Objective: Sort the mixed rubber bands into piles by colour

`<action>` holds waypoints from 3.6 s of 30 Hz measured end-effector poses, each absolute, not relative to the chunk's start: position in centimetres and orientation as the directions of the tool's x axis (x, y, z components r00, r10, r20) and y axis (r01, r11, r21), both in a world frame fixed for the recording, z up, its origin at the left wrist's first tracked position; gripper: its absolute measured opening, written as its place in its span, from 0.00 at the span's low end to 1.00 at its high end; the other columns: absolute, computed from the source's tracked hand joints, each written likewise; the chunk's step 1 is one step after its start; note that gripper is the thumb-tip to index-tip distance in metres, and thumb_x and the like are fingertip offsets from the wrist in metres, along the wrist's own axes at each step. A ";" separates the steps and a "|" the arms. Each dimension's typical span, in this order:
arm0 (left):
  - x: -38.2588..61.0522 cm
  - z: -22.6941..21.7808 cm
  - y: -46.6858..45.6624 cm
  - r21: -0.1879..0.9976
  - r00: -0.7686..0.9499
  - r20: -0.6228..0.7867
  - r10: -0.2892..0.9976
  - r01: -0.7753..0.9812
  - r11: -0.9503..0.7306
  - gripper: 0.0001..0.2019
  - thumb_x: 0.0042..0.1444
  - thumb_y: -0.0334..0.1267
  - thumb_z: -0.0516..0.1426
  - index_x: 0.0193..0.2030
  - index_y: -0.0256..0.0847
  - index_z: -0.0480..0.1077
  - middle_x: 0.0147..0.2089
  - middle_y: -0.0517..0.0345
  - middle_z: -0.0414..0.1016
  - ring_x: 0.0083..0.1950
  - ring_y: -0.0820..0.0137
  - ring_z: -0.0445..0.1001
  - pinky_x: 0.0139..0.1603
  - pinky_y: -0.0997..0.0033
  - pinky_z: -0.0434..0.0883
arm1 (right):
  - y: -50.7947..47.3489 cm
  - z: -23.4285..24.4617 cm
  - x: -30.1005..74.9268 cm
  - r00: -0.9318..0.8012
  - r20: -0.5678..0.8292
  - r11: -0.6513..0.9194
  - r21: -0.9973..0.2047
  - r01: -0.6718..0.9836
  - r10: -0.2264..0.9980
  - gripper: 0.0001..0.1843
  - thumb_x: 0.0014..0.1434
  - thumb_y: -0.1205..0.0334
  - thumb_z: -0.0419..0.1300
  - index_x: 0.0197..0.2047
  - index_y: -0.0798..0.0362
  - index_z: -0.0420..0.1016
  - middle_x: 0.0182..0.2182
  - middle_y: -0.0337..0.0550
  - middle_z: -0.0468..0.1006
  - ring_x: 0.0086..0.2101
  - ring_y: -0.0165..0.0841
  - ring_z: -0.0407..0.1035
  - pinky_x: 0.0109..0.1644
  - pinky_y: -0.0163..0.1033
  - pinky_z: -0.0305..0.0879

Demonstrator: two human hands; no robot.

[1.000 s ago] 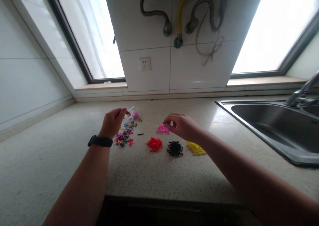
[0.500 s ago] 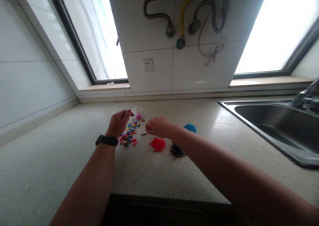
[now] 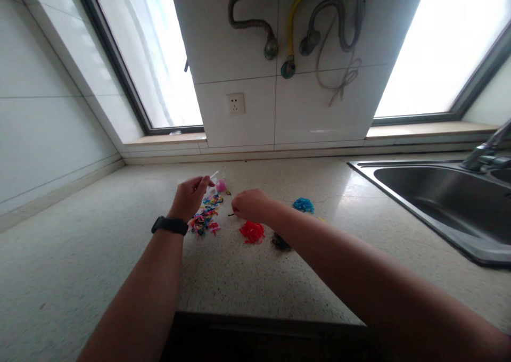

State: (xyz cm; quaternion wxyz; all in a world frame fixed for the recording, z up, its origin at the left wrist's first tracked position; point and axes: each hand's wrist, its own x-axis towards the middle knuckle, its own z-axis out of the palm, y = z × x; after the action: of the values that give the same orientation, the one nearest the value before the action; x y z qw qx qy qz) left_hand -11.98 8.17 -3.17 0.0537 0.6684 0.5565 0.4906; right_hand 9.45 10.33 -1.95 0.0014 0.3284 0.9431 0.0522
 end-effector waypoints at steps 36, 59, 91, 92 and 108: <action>-11.2 -3.6 7.9 0.572 -0.009 0.548 0.837 0.733 -0.367 0.22 0.65 0.51 0.51 0.34 0.37 0.78 0.23 0.61 0.65 0.26 0.71 0.65 0.29 0.73 0.61 | 7.4 -3.6 25.4 -0.422 0.244 0.320 -0.940 0.118 0.873 0.14 0.57 0.53 0.65 0.39 0.55 0.81 0.29 0.43 0.78 0.24 0.25 0.64 0.26 0.33 0.62; -10.9 -3.6 7.9 0.575 -0.019 0.549 0.835 0.734 -0.362 0.22 0.64 0.51 0.51 0.34 0.38 0.79 0.22 0.62 0.65 0.25 0.71 0.65 0.27 0.73 0.61 | 6.5 -2.9 25.5 -0.465 0.286 0.312 -0.950 -0.021 0.838 0.16 0.59 0.50 0.65 0.39 0.56 0.79 0.30 0.42 0.76 0.25 0.25 0.64 0.28 0.34 0.62; -10.9 -3.8 8.0 0.572 -0.002 0.546 0.838 0.732 -0.371 0.21 0.64 0.50 0.52 0.33 0.37 0.78 0.23 0.61 0.68 0.27 0.71 0.66 0.30 0.73 0.62 | 6.7 -2.9 25.5 -0.407 0.324 0.351 -0.936 -0.010 0.854 0.13 0.59 0.52 0.65 0.37 0.55 0.78 0.27 0.39 0.73 0.24 0.25 0.62 0.27 0.35 0.59; -11.0 -3.8 8.0 0.573 0.001 0.547 0.837 0.728 -0.375 0.21 0.64 0.50 0.52 0.33 0.37 0.78 0.23 0.61 0.68 0.27 0.71 0.66 0.30 0.73 0.62 | 6.8 -2.9 25.6 -0.405 0.329 0.353 -0.935 -0.015 0.853 0.14 0.59 0.51 0.65 0.37 0.55 0.78 0.27 0.39 0.73 0.24 0.25 0.62 0.27 0.34 0.59; -11.0 -3.7 8.0 0.567 0.005 0.534 0.846 0.739 -0.362 0.22 0.65 0.51 0.51 0.34 0.36 0.78 0.23 0.62 0.66 0.27 0.72 0.65 0.30 0.73 0.61 | 6.6 -2.8 25.5 -0.380 0.361 0.404 -0.914 0.039 0.852 0.13 0.57 0.51 0.66 0.35 0.54 0.77 0.24 0.35 0.69 0.23 0.25 0.59 0.25 0.35 0.56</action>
State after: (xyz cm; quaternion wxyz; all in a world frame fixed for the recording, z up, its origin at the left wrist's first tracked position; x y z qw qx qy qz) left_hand -11.02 7.95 -3.69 0.0622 0.7062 0.5612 0.4272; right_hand 25.49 6.64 -2.78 -0.4575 0.3172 0.7020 -0.4441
